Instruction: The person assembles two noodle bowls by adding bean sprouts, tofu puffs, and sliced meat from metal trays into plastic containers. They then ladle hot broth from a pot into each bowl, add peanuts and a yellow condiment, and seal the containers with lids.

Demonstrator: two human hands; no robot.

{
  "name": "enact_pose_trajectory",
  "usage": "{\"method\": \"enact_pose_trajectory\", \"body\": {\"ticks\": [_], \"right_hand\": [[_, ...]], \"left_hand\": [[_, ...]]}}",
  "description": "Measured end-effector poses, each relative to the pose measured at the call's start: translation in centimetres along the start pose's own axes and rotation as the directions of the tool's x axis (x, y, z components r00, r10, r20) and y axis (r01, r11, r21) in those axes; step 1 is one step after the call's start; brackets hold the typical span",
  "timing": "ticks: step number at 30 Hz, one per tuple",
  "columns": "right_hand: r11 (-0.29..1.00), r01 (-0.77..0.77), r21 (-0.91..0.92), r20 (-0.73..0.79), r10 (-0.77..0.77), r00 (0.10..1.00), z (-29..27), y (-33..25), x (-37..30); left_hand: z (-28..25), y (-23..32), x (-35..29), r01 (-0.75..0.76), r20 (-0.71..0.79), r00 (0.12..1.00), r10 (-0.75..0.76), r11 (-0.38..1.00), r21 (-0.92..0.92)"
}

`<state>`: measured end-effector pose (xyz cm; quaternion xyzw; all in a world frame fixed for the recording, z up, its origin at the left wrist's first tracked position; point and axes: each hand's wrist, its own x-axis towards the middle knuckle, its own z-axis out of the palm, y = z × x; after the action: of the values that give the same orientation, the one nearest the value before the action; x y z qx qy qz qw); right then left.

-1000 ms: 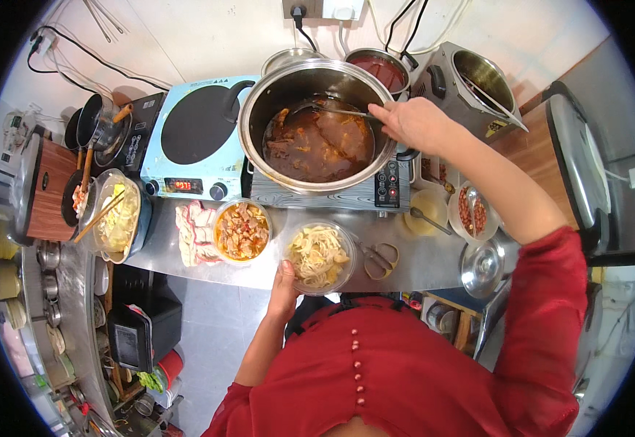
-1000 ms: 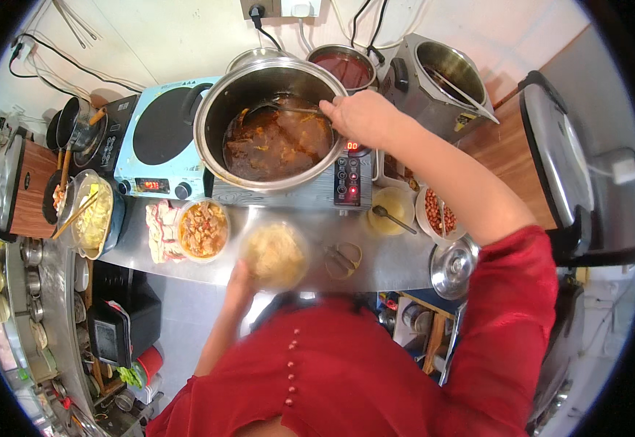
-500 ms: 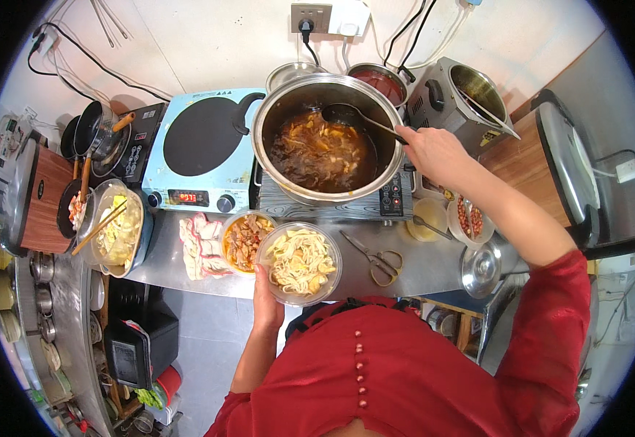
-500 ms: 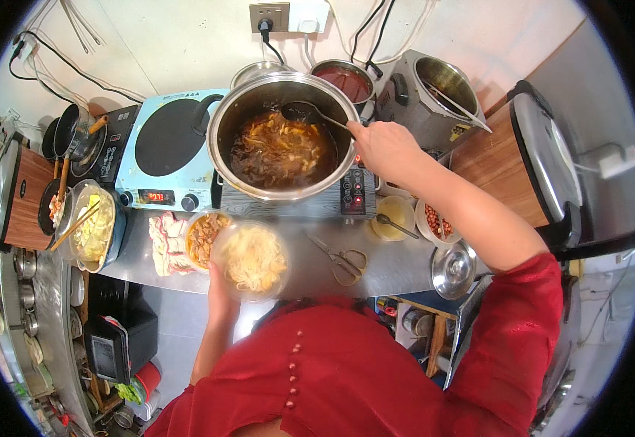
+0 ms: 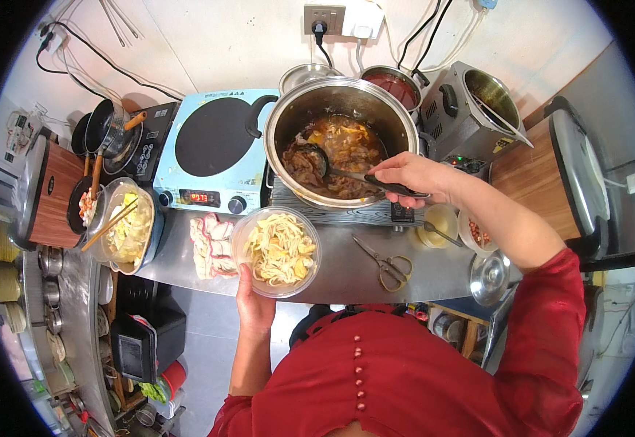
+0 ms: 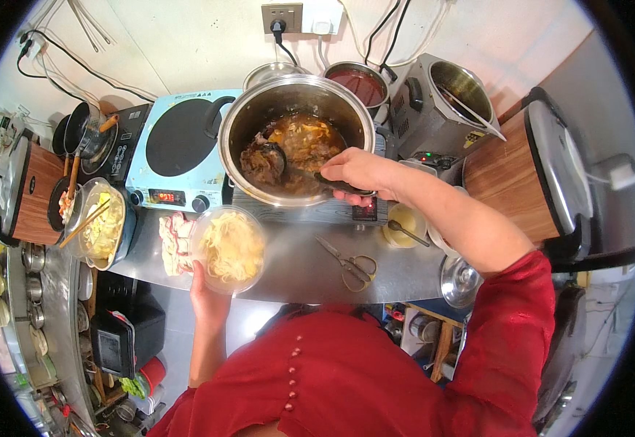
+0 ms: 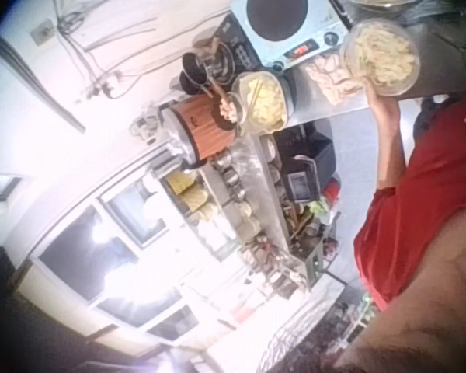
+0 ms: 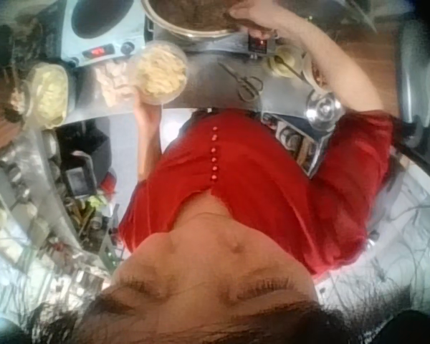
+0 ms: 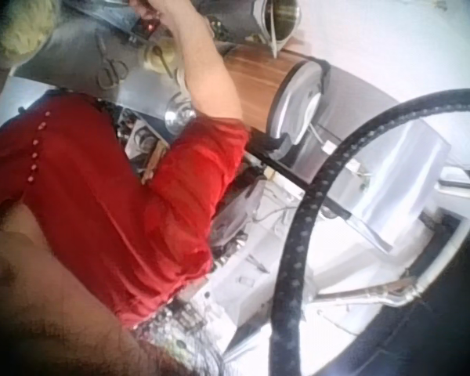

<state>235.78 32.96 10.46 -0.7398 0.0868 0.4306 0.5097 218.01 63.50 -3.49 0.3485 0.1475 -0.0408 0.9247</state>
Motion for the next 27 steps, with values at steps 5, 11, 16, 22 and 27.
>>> {"method": "enact_pose_trajectory", "body": {"ticks": [5, 11, 16, 22, 27], "right_hand": [[0.956, -0.041, 0.291, 0.097, 0.013, 0.995, -0.7, 1.6, -0.7], [0.945, 0.01, 0.327, 0.024, -0.019, 1.0, -1.1, 2.8, -2.3], [0.937, 0.054, 0.345, -0.015, -0.052, 0.999, -1.9, 3.4, -3.6], [0.917, 0.093, 0.389, -0.026, -0.09, 0.996, -1.9, 3.2, -6.0], [0.927, 0.165, 0.337, -0.005, -0.173, 0.985, -0.1, 1.1, -10.4]], "left_hand": [[1.0, 0.2, 0.3, -0.046, 0.049, 0.998, 0.046, 0.999, -0.005], [1.8, -0.1, 1.8, -0.11, 0.026, 0.994, 0.109, 0.993, 0.038], [2.1, -0.6, 2.7, -0.172, 0.021, 0.985, 0.171, 0.984, 0.054], [2.4, -0.7, 2.8, -0.2, -0.02, 0.979, 0.201, 0.978, 0.061], [2.3, -0.6, 3.3, -0.215, -0.141, 0.966, 0.218, 0.976, 0.038]]}}
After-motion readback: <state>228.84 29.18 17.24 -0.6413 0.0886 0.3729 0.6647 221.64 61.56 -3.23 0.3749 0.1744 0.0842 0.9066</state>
